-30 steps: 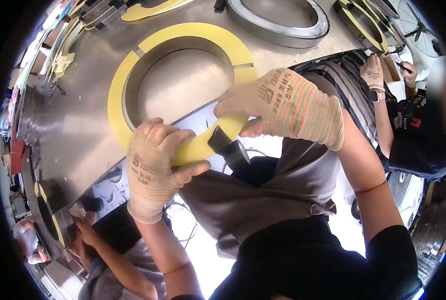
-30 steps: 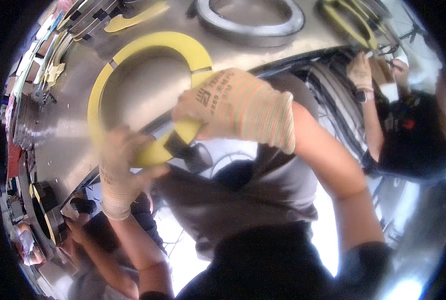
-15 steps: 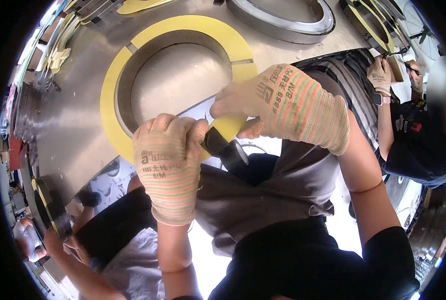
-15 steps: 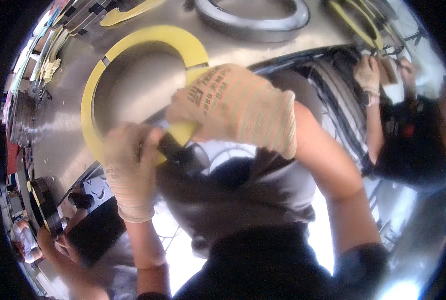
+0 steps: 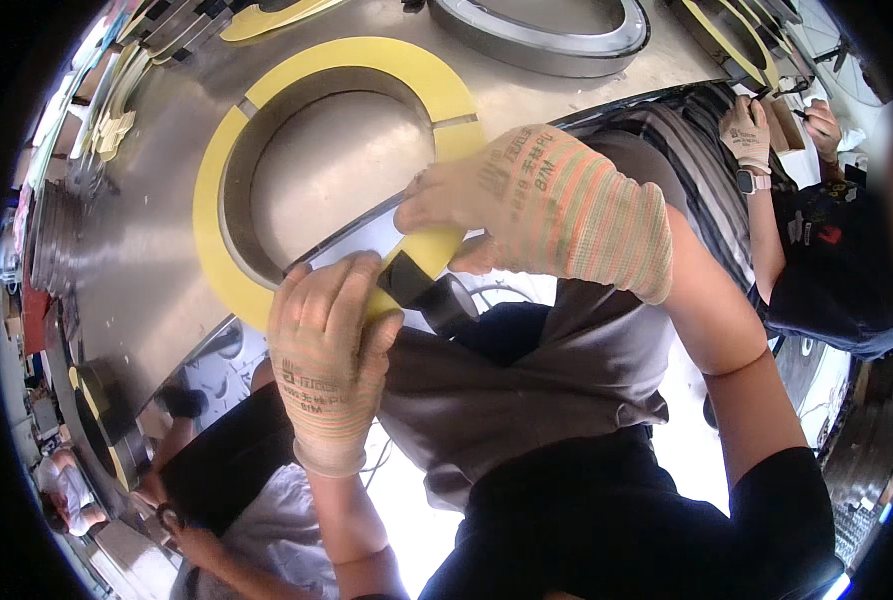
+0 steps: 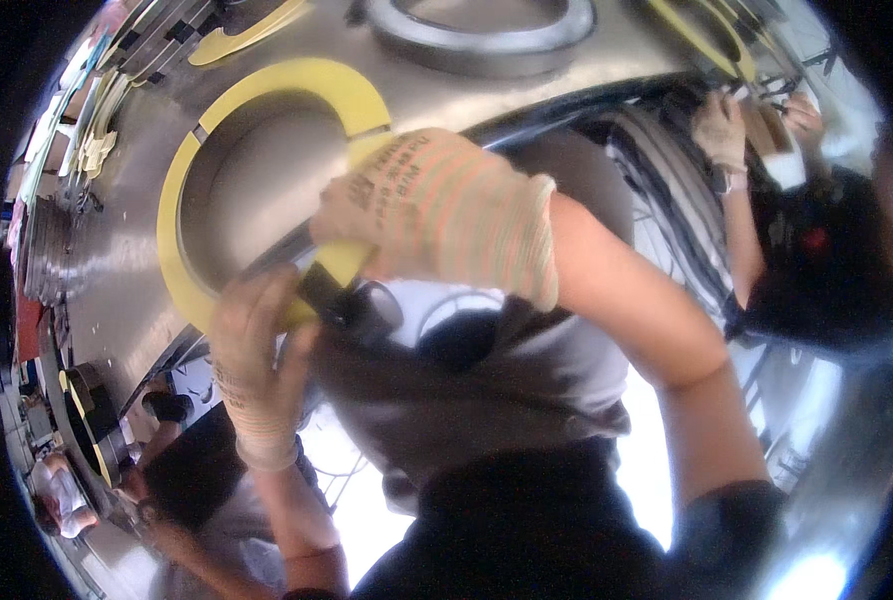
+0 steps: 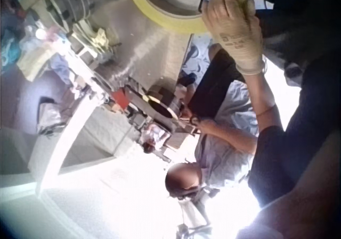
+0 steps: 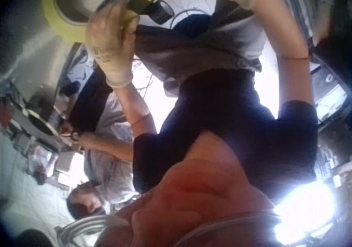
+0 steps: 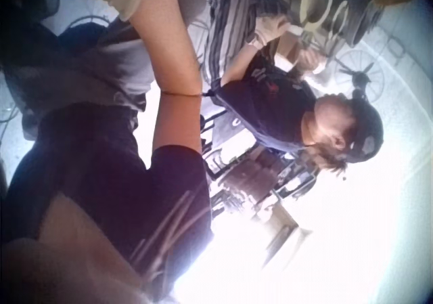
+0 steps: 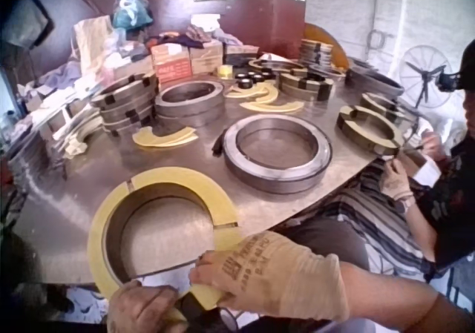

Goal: Applying black tape to segments on circular metal rings.

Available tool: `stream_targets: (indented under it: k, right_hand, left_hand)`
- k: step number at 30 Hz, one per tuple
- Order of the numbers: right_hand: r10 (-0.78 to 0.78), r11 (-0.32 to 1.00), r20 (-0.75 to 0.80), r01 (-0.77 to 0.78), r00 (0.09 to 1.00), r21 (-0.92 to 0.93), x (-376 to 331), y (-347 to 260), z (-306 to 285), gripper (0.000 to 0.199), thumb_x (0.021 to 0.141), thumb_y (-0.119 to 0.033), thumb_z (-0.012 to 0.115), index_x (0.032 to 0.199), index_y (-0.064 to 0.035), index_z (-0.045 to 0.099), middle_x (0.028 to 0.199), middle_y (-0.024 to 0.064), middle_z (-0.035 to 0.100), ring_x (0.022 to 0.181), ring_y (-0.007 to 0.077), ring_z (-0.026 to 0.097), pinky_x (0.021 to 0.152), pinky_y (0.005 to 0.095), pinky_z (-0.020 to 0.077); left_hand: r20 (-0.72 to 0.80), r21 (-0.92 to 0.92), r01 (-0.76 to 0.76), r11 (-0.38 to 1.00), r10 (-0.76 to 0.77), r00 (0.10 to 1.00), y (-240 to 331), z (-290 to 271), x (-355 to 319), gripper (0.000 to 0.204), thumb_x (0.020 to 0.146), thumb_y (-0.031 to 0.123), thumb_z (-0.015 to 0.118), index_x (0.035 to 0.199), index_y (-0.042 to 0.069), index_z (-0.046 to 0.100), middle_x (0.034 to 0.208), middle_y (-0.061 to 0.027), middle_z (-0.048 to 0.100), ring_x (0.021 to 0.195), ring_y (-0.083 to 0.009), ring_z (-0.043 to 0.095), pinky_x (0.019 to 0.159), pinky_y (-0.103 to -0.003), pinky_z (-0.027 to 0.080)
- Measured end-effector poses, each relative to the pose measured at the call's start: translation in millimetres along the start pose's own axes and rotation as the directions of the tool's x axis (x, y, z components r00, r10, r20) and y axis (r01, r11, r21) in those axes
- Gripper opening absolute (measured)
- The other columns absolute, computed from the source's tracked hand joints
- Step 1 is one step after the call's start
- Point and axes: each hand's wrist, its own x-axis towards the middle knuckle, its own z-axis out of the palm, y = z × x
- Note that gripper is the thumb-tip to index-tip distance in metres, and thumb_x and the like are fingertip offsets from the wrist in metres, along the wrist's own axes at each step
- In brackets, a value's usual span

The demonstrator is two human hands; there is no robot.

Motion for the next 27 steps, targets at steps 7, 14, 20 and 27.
stream_targets:
  k: [7,14,20,27]
  right_hand:
    - [0.124,0.992,0.272,-0.111,0.954,-0.063,3.4,-1.5,-2.2,0.046,0.089,-0.037,0.068,0.130,-0.0171,0.063,0.128,0.0017,0.065,0.112,0.0278,0.065,0.096,0.0414,0.0517]
    - [0.414,0.855,0.033,-0.401,0.910,0.328,-37.5,-64.1,-16.3,0.032,0.088,-0.028,0.072,0.113,-0.0088,0.065,0.118,0.0092,0.064,0.094,0.0269,0.070,0.089,0.0402,0.0546]
    - [0.662,0.500,0.189,-0.615,0.725,0.610,-61.7,-100.5,55.9,0.046,0.093,-0.027,0.076,0.130,-0.0053,0.060,0.133,0.0143,0.056,0.121,0.0231,0.058,0.101,0.0363,0.0500]
    - [0.630,0.225,0.356,-0.601,0.690,0.767,-67.0,-78.5,82.3,0.034,0.089,-0.027,0.081,0.109,-0.0015,0.073,0.095,0.0018,0.064,0.091,0.0101,0.058,0.084,0.0293,0.0485]
  left_hand:
    - [0.006,0.264,-0.144,0.954,0.147,0.989,-8.6,15.6,-7.5,0.046,0.087,0.023,0.070,0.132,0.023,0.063,0.127,-0.0069,0.058,0.113,-0.0275,0.058,0.110,-0.052,0.041]
    - [-0.028,0.222,-0.135,0.966,0.144,0.989,-10.2,19.3,-7.3,0.037,0.094,0.027,0.062,0.130,0.022,0.065,0.126,-0.0056,0.059,0.114,-0.0275,0.058,0.108,-0.051,0.042]
    - [-0.078,0.192,-0.123,0.974,0.140,0.987,-9.0,22.4,-4.1,0.033,0.095,0.029,0.061,0.127,0.022,0.067,0.121,-0.0054,0.061,0.110,-0.0281,0.059,0.106,-0.052,0.041]
    - [-0.067,0.203,-0.084,0.975,0.100,0.993,-9.7,23.3,-3.5,0.037,0.090,0.026,0.065,0.127,0.024,0.067,0.118,-0.0064,0.061,0.107,-0.0272,0.059,0.105,-0.053,0.041]
